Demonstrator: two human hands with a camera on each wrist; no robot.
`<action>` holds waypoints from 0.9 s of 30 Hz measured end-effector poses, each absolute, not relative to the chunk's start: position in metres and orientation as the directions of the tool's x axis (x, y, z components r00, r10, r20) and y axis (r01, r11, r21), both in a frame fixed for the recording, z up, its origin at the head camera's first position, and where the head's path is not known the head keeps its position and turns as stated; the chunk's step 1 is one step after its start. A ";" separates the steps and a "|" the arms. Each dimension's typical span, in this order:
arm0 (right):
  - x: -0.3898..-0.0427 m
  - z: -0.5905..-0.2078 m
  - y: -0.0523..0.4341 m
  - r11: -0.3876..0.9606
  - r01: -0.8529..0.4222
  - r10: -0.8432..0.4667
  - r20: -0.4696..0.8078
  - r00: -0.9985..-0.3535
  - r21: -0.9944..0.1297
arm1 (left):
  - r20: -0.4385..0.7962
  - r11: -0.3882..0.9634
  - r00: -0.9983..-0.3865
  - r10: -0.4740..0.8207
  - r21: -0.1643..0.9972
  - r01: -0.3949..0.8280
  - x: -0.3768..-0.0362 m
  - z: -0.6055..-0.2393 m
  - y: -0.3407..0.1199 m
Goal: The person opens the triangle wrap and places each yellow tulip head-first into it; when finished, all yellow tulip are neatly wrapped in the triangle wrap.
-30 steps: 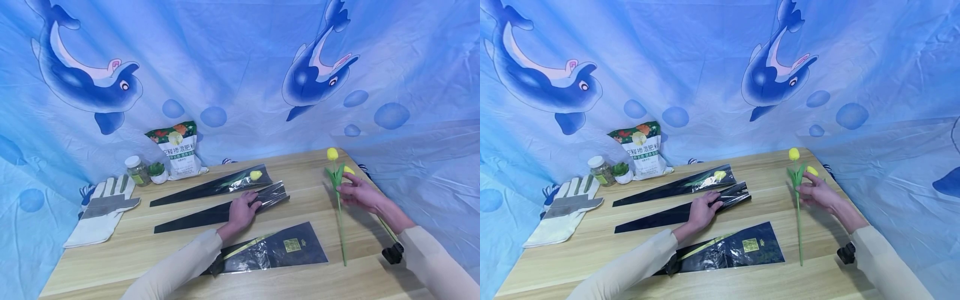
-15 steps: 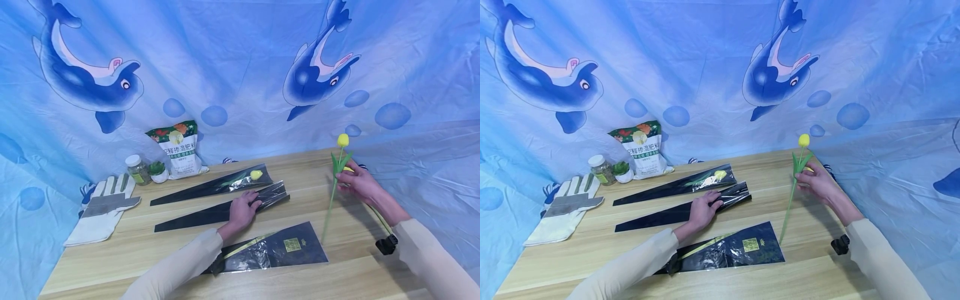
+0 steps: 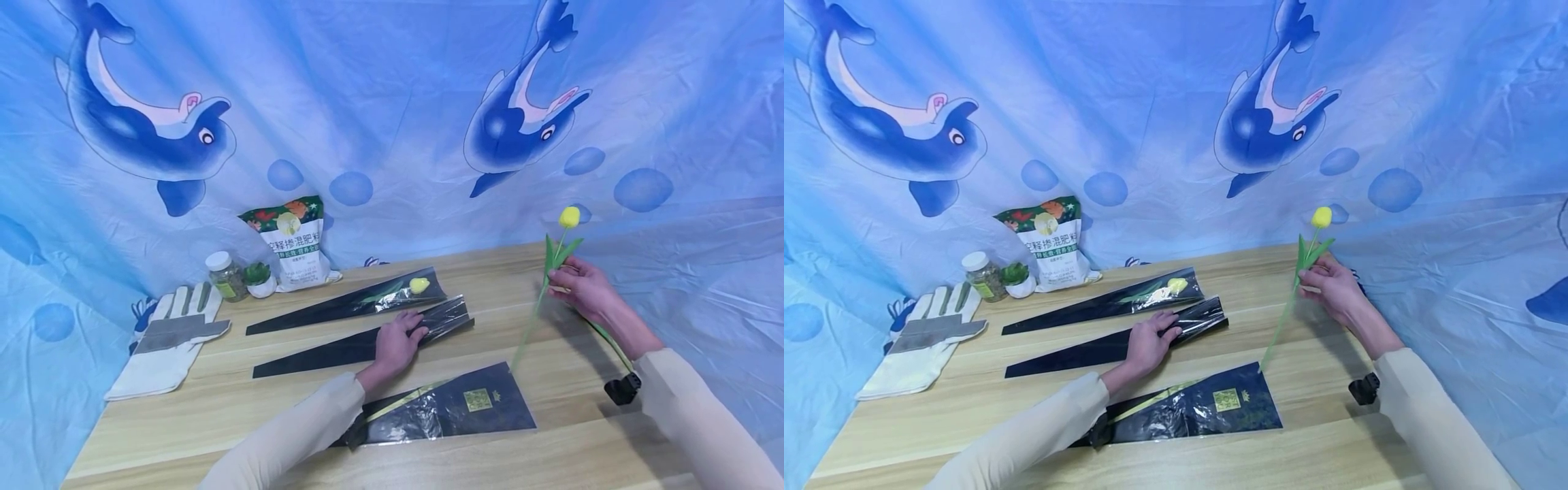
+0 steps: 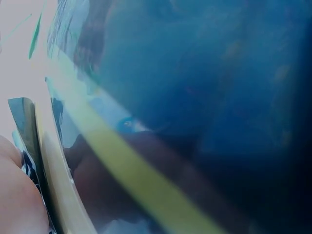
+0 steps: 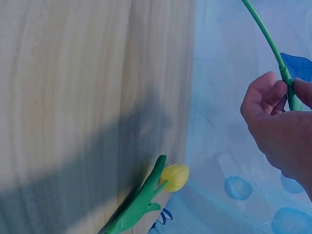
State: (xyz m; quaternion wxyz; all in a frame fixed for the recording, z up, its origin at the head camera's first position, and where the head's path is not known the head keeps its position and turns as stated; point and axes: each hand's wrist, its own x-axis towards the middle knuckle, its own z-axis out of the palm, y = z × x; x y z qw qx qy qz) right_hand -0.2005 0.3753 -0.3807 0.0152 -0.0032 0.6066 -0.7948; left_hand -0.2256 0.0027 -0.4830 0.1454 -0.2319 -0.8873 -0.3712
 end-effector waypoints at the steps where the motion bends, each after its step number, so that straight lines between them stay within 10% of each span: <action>1: -0.201 -0.380 0.375 -0.268 0.019 -0.020 -0.015 -1.000 -0.963 | 0.430 0.619 -0.850 0.304 0.589 0.519 -0.226 -0.483 0.003; 27: -0.218 -0.372 0.369 -0.446 -0.185 0.299 0.049 -0.953 -0.876 | 0.420 0.610 -0.857 0.298 0.607 0.509 -0.227 -0.483 0.003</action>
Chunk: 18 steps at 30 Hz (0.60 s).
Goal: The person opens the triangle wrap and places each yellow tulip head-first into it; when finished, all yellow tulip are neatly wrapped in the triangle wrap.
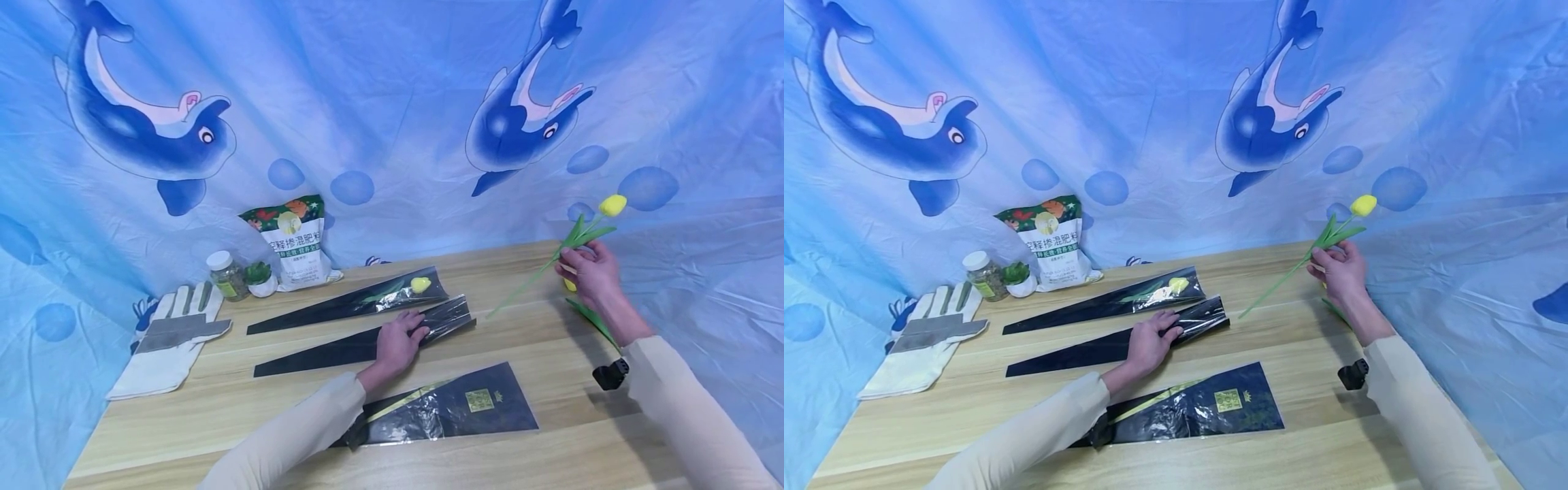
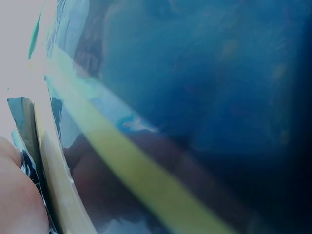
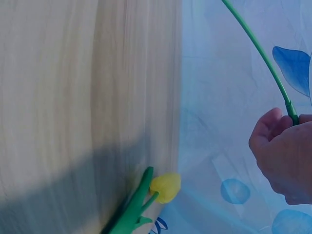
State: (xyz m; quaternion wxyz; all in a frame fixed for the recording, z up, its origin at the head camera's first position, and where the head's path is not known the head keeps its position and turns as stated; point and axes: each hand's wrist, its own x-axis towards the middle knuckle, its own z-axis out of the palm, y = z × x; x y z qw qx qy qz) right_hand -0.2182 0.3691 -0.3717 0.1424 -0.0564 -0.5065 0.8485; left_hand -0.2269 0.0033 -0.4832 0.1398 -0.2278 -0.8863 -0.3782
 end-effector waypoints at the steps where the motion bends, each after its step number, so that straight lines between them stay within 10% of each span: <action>1: -0.218 -0.373 0.368 -0.446 -0.186 0.305 0.047 -0.951 -0.876 | 0.422 0.612 -0.856 0.298 0.604 0.510 -0.226 -0.483 0.003; 18: -0.222 -0.394 0.349 -0.475 -0.230 0.392 0.030 -0.919 -0.849 | 0.419 0.599 -0.859 0.295 0.619 0.508 -0.224 -0.480 0.006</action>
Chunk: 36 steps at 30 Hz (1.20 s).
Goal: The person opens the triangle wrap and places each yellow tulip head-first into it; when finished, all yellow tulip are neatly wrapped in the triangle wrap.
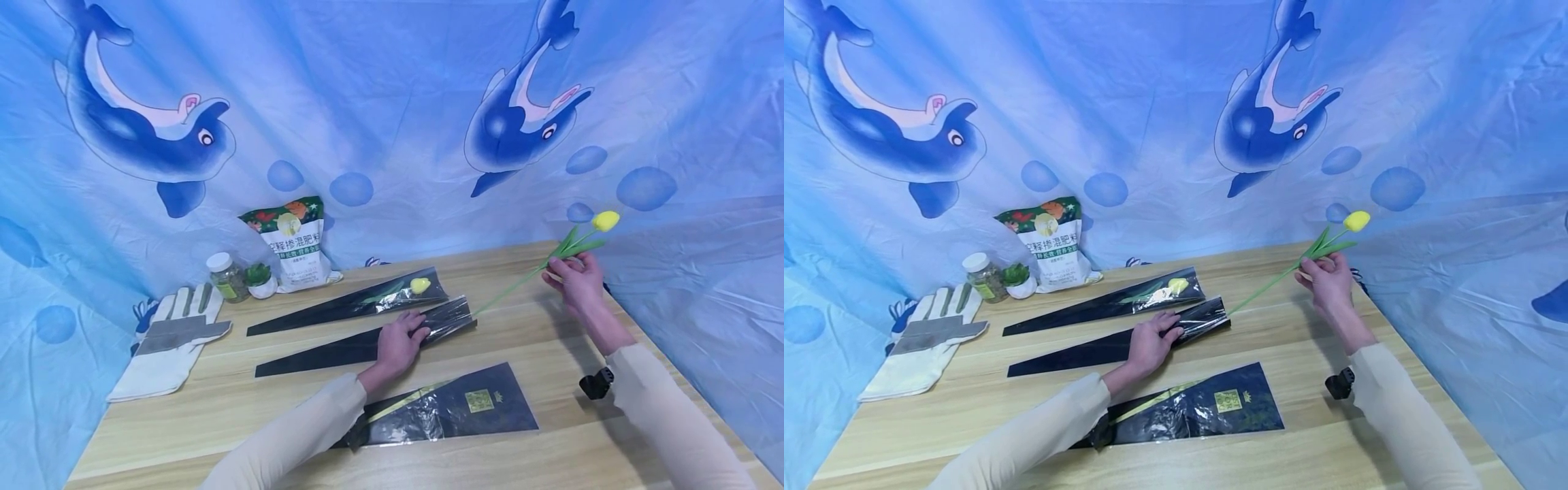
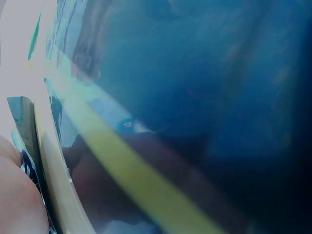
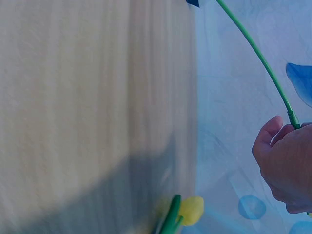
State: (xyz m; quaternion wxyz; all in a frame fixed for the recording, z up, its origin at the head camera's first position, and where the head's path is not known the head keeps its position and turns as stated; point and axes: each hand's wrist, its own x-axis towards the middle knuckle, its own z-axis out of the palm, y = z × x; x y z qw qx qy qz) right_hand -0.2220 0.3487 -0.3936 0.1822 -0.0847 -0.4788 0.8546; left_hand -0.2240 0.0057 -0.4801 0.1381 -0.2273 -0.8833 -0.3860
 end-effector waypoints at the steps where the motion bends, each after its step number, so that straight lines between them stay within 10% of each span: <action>1: -0.222 -0.395 0.347 -0.473 -0.223 0.391 0.023 -0.920 -0.853 | 0.416 0.598 -0.860 0.294 0.622 0.505 -0.224 -0.480 0.006; 36: -0.215 -0.427 0.309 -0.293 -0.114 0.371 -0.003 -0.928 -0.949 | 0.447 0.590 -0.846 0.289 0.613 0.526 -0.224 -0.481 0.007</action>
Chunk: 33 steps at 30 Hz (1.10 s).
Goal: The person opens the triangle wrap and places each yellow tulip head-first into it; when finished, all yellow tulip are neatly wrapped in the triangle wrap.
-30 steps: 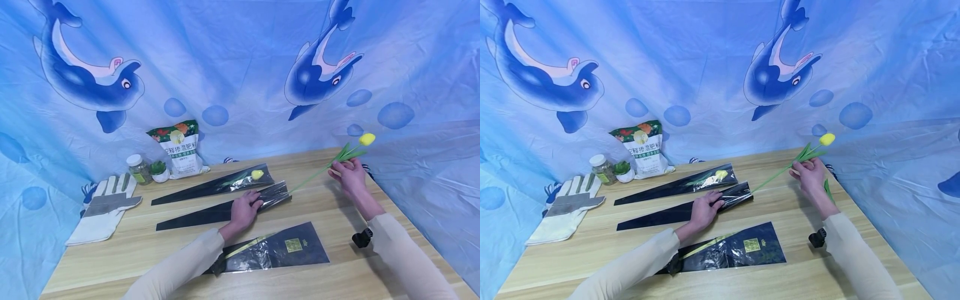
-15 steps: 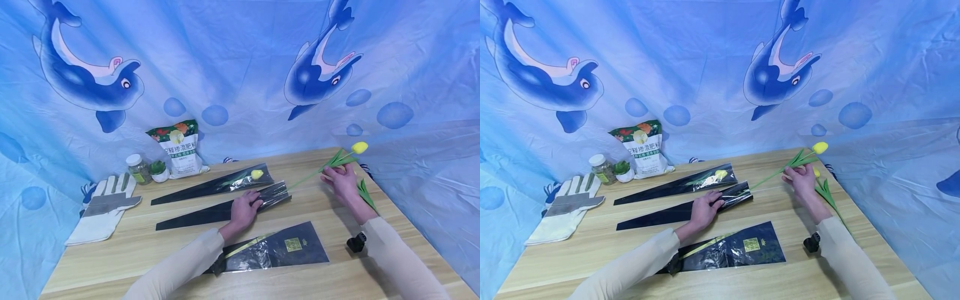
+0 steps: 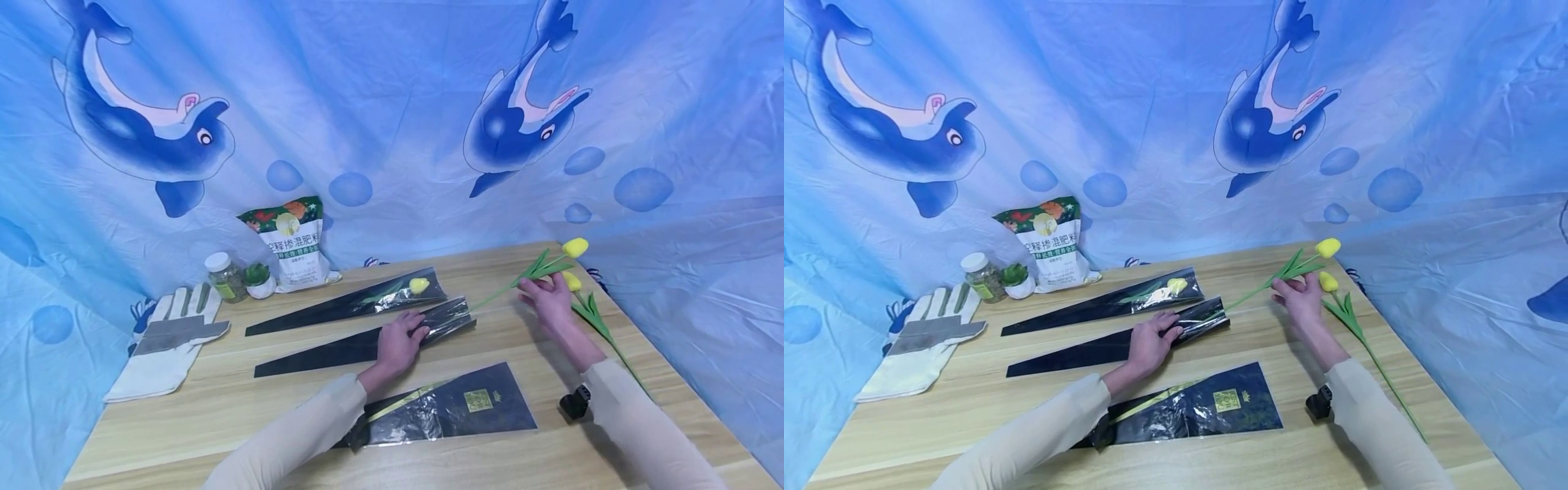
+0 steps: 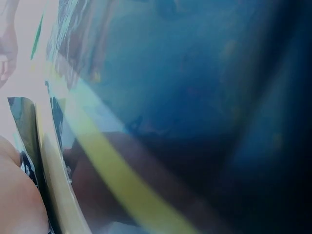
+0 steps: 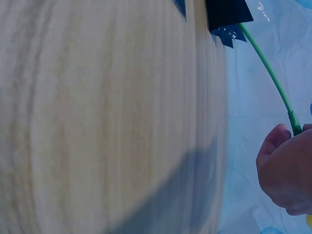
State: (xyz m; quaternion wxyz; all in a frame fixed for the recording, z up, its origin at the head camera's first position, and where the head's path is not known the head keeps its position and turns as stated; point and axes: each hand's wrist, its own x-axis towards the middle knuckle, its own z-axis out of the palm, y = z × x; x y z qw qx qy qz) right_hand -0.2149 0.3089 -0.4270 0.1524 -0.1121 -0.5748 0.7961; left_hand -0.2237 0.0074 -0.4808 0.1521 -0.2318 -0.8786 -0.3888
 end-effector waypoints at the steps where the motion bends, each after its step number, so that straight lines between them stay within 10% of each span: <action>1: -0.215 -0.427 0.308 -0.294 -0.113 0.369 -0.003 -0.930 -0.949 | 0.447 0.588 -0.847 0.288 0.616 0.525 -0.223 -0.480 0.007; 33: -0.210 -0.435 0.304 -0.354 -0.065 0.346 -0.066 -0.936 -0.933 | 0.453 0.576 -0.847 0.276 0.627 0.524 -0.226 -0.484 0.010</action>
